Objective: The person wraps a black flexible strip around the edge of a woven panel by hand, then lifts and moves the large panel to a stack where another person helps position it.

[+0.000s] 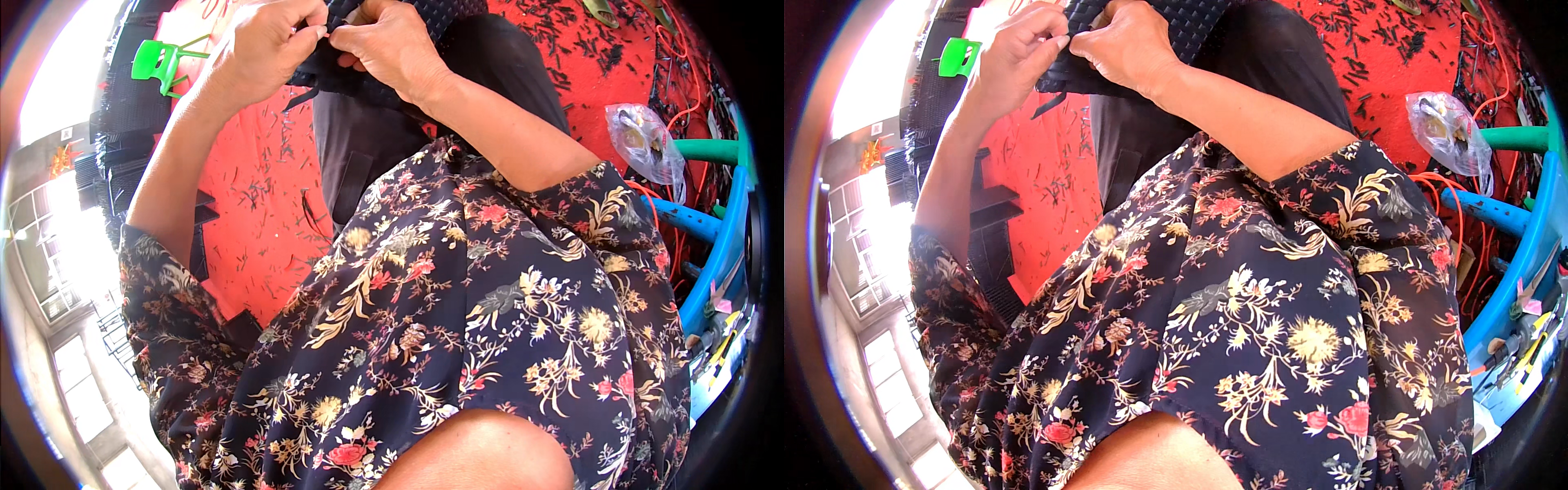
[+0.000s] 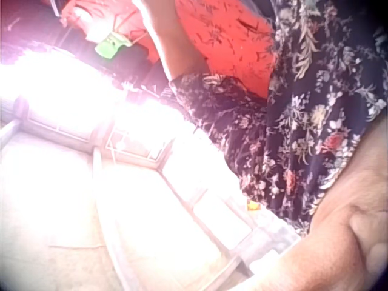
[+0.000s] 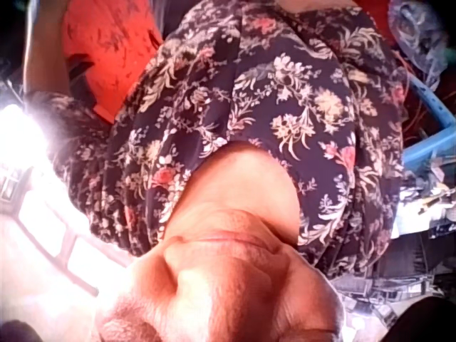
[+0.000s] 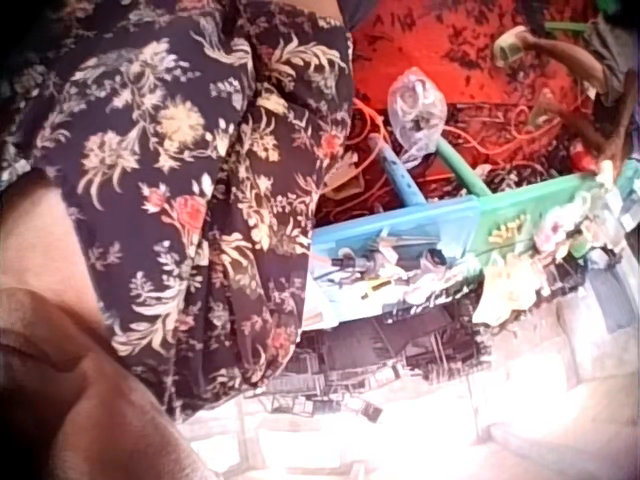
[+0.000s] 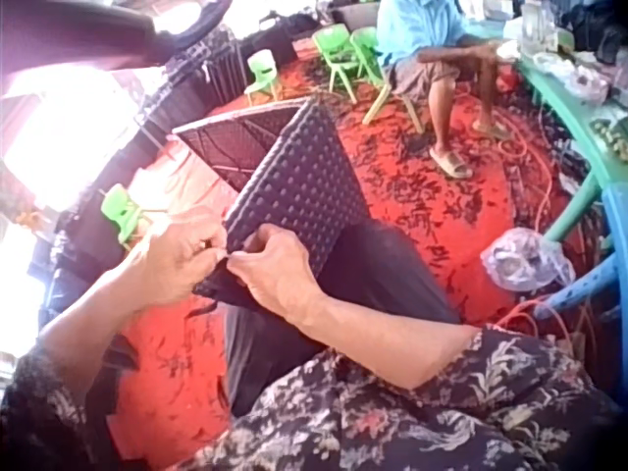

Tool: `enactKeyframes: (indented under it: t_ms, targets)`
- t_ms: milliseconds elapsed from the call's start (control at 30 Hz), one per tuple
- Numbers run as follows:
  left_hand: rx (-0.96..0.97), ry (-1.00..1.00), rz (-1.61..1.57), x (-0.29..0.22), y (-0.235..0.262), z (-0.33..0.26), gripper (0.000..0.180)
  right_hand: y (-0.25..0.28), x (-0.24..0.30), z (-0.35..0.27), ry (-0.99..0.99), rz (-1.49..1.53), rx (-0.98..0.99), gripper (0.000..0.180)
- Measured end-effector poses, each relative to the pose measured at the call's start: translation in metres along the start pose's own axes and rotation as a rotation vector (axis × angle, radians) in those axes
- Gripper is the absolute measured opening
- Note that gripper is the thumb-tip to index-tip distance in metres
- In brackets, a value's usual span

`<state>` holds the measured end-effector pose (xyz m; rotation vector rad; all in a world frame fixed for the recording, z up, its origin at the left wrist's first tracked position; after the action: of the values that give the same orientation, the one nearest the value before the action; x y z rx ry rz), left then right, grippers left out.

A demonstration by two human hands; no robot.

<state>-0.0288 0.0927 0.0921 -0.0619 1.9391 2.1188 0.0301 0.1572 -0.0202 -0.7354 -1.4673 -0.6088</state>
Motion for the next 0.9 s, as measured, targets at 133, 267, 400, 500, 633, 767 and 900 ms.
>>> enactKeyframes:
  t_ms: [133, 267, 400, 500, 633, 767, 900]
  targets:
    - [0.04, -0.068, 0.121, -0.006, 0.007, 0.001, 0.003, -0.002, 0.004, -0.001, -0.003, -0.028, -0.004, 0.025]
    - [0.009, -0.177, 0.198, -0.014, 0.007, -0.002, 0.002, -0.004, 0.009, -0.005, -0.008, -0.038, 0.013, 0.027]
    - [0.072, -0.027, 0.312, -0.021, 0.005, -0.007, 0.003, -0.008, 0.01, -0.008, -0.003, -0.049, 0.03, 0.029]
    - [0.089, -0.025, 0.328, -0.031, 0.004, -0.001, 0.005, -0.005, 0.01, -0.007, -0.004, -0.068, 0.018, 0.031]
    - [0.096, 0.023, 0.321, -0.026, 0.007, -0.005, 0.009, -0.006, 0.017, -0.01, 0.028, -0.065, -0.013, 0.032]
    - [0.016, 0.008, 0.181, -0.032, 0.014, -0.005, 0.006, 0.0, 0.023, -0.012, 0.018, -0.035, 0.014, 0.031]
    - [0.009, 0.085, 0.169, -0.022, 0.011, -0.003, 0.005, -0.002, 0.016, -0.008, 0.001, -0.068, -0.01, 0.029]
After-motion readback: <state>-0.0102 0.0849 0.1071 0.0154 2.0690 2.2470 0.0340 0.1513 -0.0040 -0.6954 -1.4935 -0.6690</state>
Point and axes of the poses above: each hand's wrist, its own z-axis towards the middle knuckle, its own y-axis out of the back of the hand, x = y × z, the point moved 6 cm from there along z, towards the middle knuckle, and after that the axes turned 3 degrees about -y, right-handed, at the moved point
